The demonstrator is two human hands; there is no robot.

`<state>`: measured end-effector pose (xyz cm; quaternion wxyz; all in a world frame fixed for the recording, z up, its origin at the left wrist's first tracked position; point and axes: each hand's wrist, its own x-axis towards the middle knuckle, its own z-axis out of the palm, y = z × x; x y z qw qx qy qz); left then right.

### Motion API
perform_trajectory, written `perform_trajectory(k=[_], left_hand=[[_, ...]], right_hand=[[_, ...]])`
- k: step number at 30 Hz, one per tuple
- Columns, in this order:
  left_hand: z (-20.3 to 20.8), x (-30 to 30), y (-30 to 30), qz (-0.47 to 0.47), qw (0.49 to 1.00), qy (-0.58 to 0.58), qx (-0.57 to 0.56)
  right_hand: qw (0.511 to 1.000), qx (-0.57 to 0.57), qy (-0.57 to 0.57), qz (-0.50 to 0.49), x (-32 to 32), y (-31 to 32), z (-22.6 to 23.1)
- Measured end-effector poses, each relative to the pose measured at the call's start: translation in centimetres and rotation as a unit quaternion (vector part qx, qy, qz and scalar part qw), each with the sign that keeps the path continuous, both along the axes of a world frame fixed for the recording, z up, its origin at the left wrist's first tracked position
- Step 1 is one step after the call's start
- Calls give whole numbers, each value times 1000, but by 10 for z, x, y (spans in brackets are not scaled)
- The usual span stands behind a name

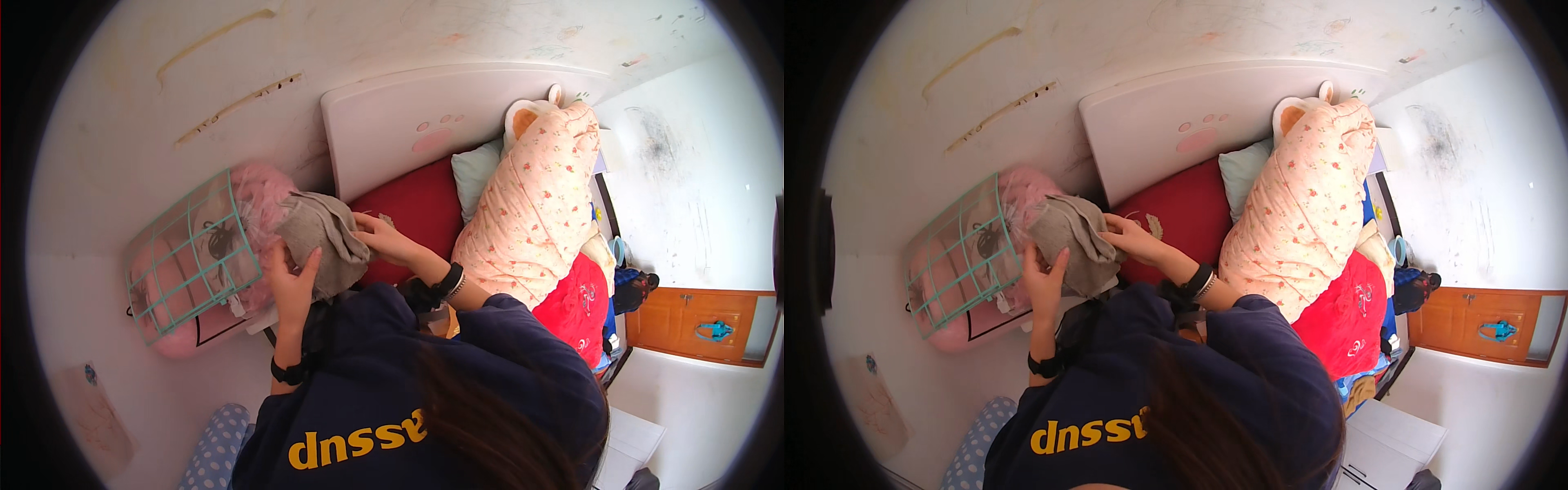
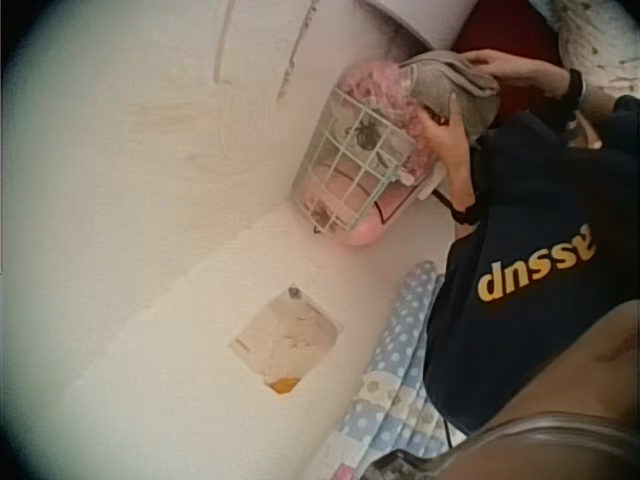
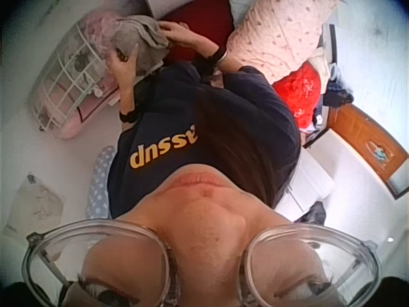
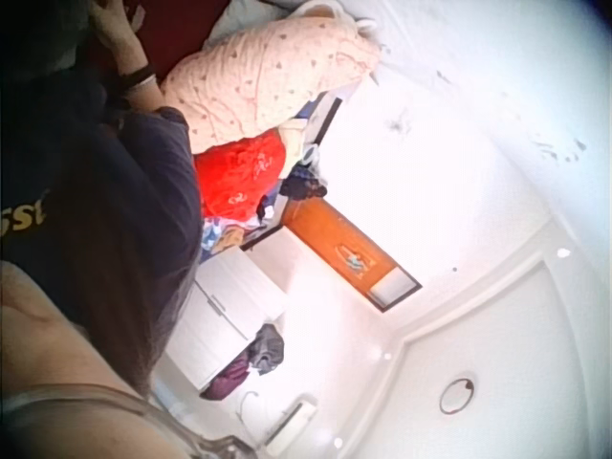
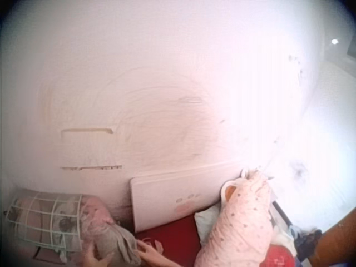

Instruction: The person cleans a bedroom by wiping down the headboard of a bed with a cloth, moving several bags and pillows aside to reach surfaces, and rearranging bedding.

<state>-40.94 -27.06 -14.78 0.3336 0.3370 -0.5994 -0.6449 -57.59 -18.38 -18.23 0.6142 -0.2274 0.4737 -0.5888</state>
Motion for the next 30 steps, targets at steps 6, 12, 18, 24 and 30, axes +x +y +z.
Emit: perform_trajectory(k=[6,12,18,24,30], left_hand=[[-32,6,-7,-35,999,-37,20],[-54,21,-20,-21,991,-114,61],[-59,33,-29,50,994,-80,50],[-52,36,-20,37,988,-71,135],[-38,32,-23,95,975,63,190]], right_hand=[[994,24,103,-14,-3,16,4],[975,0,197,-99,-5,24,16],[949,-18,97,-300,-25,36,22],[953,-54,90,-285,-45,36,13],[962,-70,-11,-264,-57,21,21]])
